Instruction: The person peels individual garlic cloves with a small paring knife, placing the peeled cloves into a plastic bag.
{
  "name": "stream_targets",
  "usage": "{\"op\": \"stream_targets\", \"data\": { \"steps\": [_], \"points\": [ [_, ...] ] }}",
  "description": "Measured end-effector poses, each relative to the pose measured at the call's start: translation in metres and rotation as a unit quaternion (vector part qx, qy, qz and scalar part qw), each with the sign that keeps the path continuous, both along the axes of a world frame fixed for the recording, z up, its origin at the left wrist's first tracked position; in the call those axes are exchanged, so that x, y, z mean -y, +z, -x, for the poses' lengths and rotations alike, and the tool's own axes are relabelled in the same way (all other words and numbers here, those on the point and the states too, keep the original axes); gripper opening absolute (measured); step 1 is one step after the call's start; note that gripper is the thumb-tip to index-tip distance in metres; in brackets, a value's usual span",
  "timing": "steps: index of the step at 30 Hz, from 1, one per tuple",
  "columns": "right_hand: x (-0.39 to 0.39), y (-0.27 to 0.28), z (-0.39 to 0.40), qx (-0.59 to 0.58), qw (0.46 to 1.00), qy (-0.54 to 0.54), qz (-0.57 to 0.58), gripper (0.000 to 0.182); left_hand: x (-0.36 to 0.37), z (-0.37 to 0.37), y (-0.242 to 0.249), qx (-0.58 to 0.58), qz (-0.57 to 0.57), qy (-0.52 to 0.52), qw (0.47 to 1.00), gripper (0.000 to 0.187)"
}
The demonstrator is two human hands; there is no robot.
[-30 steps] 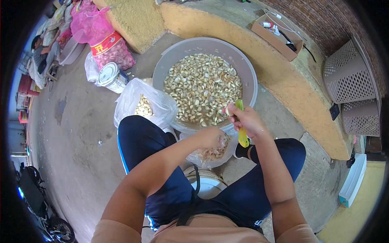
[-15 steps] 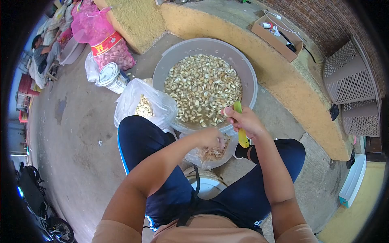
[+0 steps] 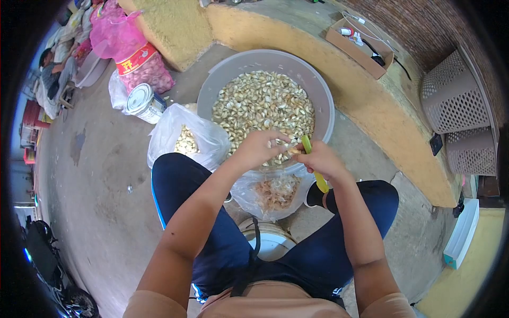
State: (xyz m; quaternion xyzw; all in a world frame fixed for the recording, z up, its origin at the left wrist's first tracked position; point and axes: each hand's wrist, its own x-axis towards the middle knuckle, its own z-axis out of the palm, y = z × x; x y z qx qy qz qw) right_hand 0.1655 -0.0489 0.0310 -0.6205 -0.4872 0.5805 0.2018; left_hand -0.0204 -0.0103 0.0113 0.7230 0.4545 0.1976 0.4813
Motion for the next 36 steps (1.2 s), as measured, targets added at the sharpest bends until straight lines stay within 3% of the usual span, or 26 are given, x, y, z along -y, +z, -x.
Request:
{"op": "stream_targets", "data": {
  "steps": [3,11,21,24,27,30,36],
  "points": [
    [0.0,0.001,0.003,0.0,1.0,0.011,0.009,0.022,0.001,-0.002,-0.012,0.006,-0.065,-0.051,0.997,0.019],
    [-0.002,-0.007,0.001,-0.048,0.998,-0.04,0.016,0.018,0.002,-0.002,-0.01,-0.052,-0.108,-0.042,0.992,0.02],
    [0.002,-0.025,0.01,-0.104,0.992,-0.069,-0.017,0.014,0.001,-0.002,-0.008,-0.049,-0.123,0.025,0.991,0.016],
    [0.003,-0.017,0.014,-0.132,0.988,-0.076,-0.013,0.015,-0.001,-0.001,-0.006,-0.045,-0.049,0.053,0.996,0.016],
    [0.003,-0.017,0.016,-0.147,0.984,-0.096,-0.004,0.019,-0.004,-0.001,-0.017,-0.027,-0.059,0.066,0.996,0.017],
    [0.003,-0.015,0.016,-0.136,0.985,-0.109,-0.004,0.021,-0.004,-0.002,-0.008,-0.011,0.031,0.075,0.997,0.021],
    [0.003,-0.021,0.018,-0.156,0.977,-0.146,-0.007,0.024,-0.003,-0.001,-0.011,0.021,0.036,0.064,0.997,0.018]
  ]
}}
